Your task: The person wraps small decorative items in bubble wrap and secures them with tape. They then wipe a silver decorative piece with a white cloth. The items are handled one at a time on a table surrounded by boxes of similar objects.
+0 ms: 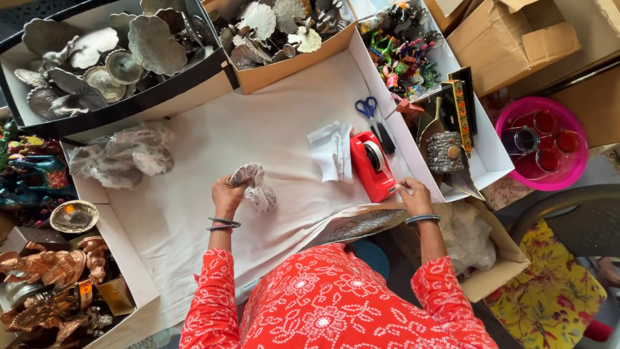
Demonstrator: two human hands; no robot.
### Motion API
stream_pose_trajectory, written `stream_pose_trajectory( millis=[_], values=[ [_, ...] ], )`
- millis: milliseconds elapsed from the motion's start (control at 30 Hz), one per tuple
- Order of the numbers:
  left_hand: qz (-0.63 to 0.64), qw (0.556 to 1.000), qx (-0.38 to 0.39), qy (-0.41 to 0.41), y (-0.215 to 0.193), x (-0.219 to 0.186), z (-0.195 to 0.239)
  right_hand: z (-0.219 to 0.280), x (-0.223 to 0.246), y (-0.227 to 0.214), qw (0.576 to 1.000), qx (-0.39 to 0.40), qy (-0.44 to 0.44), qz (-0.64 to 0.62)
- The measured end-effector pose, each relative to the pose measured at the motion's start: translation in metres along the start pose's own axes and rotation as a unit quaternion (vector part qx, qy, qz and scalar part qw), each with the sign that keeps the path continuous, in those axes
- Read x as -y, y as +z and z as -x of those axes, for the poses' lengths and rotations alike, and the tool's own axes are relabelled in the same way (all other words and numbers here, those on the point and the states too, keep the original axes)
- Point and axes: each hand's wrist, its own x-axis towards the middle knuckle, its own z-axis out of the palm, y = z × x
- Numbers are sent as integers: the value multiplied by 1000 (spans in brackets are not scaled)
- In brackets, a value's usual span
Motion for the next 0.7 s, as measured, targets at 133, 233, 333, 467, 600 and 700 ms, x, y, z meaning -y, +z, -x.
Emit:
stream_pose_trajectory(
  millis=[133,233,333,467,600,700],
  values=[
    [-13,1000,3,-9,-4,-6,-1,21,-7,-6,946,88,227,-215],
    [5,1000,13,-25,-7,-11,0,32,-27,10,875,130,295,-361],
    [31,998,24,-40,-5,-11,2,40,-41,23,811,125,359,-445],
    [50,998,16,-33,5,0,-1,38,-75,49,852,102,351,-376],
    [61,998,7,-9,-3,-8,2,26,-67,32,956,163,197,146],
    [30,1000,0,-5,-5,-11,4,35,-58,38,916,256,306,-47]
  ],
)
